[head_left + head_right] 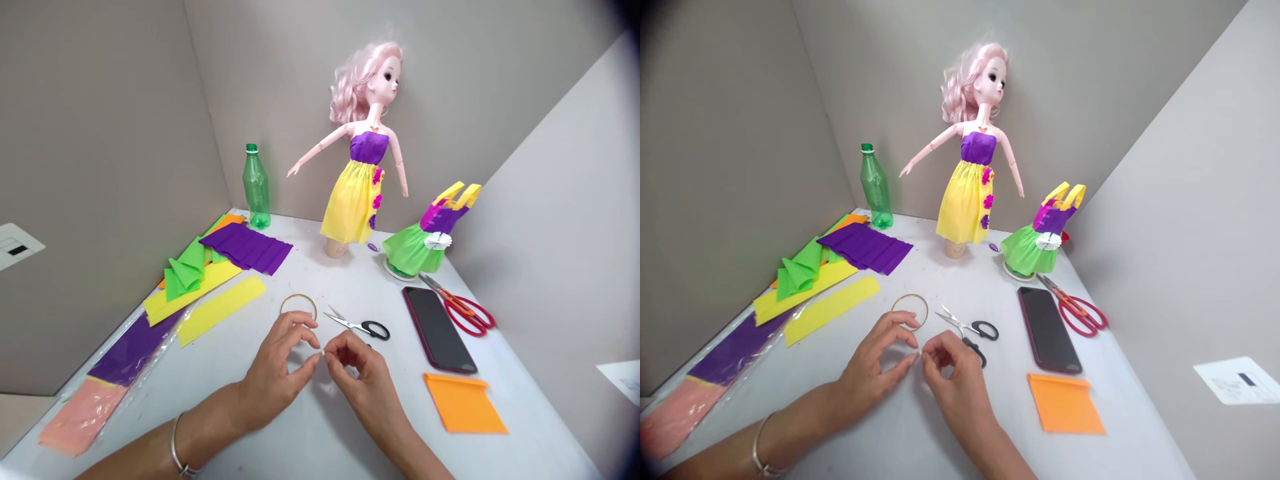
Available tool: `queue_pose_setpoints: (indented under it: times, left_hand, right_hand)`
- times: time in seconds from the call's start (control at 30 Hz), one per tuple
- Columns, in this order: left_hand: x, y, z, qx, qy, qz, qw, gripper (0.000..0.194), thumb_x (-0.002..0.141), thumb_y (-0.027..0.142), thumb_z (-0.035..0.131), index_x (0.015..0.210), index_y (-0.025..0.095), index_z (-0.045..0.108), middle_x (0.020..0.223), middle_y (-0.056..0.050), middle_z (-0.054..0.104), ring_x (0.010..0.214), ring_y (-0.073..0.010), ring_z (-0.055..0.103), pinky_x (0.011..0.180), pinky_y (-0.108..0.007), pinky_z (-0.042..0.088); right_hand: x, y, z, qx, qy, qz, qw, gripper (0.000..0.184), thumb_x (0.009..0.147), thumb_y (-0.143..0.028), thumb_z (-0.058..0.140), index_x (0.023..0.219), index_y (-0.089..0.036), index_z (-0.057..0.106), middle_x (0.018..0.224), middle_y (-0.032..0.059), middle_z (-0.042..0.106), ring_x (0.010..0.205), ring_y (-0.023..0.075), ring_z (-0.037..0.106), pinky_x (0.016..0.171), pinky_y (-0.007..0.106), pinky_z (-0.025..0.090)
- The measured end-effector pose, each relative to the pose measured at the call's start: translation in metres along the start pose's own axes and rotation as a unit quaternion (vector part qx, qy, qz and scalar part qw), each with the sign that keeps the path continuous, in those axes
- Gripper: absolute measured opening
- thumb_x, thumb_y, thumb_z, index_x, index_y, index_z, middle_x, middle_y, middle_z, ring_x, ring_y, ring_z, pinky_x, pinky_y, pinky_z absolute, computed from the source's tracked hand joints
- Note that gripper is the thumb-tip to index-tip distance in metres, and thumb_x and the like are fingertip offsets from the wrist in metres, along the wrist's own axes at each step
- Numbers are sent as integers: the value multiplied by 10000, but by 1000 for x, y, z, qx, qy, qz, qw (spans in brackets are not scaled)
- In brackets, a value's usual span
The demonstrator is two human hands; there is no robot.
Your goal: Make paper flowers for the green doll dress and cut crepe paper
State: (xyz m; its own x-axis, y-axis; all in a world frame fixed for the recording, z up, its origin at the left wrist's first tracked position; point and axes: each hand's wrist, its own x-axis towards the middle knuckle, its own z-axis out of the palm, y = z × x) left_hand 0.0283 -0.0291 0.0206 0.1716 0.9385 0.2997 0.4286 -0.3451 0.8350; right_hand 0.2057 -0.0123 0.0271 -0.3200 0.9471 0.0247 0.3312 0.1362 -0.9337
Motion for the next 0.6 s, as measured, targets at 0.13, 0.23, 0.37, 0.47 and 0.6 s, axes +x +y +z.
queue_pose_setpoints:
  times: [0.13, 0.23, 0.37, 0.47, 0.6]
  left_hand:
    - [0, 0, 0, 13, 4, 11, 1000, 75, 873, 174, 584, 922, 230, 570, 1204, -84, 533, 1229, -247, 469, 1049, -396, 379]
    - [1, 1, 0, 24, 6, 18, 1000, 67, 873, 171, 581, 902, 229, 568, 1192, -88, 540, 1224, -252, 470, 1043, -408, 386]
    - [1, 1, 0, 34, 8, 22, 999, 87, 865, 150, 566, 893, 232, 571, 1188, -91, 548, 1227, -263, 467, 1031, -425, 398]
    - [1, 0, 0, 33, 12, 25, 999, 103, 861, 137, 556, 897, 232, 572, 1182, -86, 547, 1229, -257, 469, 1031, -413, 396]
    - [2, -2, 1, 34, 16, 22, 999, 89, 866, 150, 555, 896, 232, 574, 1180, -83, 547, 1225, -253, 472, 1031, -399, 383]
  right_hand:
    - [-1, -1, 1, 0, 0, -3, 1000, 107, 874, -230, 530, 780, -203, 575, 744, 3, 585, 683, 151, 517, 648, 266, 427]
    - [0, -2, 2, 1, -3, -3, 1000, 100, 871, -219, 531, 780, -203, 572, 741, 2, 584, 678, 150, 519, 642, 263, 424]
    - [0, -1, 2, 0, -2, -7, 1000, 96, 869, -213, 531, 782, -205, 570, 747, 4, 591, 683, 151, 525, 643, 261, 426]
    - [0, -2, 2, -2, -2, -7, 1000, 101, 873, -216, 528, 781, -206, 568, 744, 3, 588, 677, 150, 523, 640, 259, 426]
    - [0, -2, 3, -8, 1, -4, 1000, 108, 875, -222, 529, 774, -206, 565, 736, 1, 585, 675, 149, 522, 634, 256, 422]
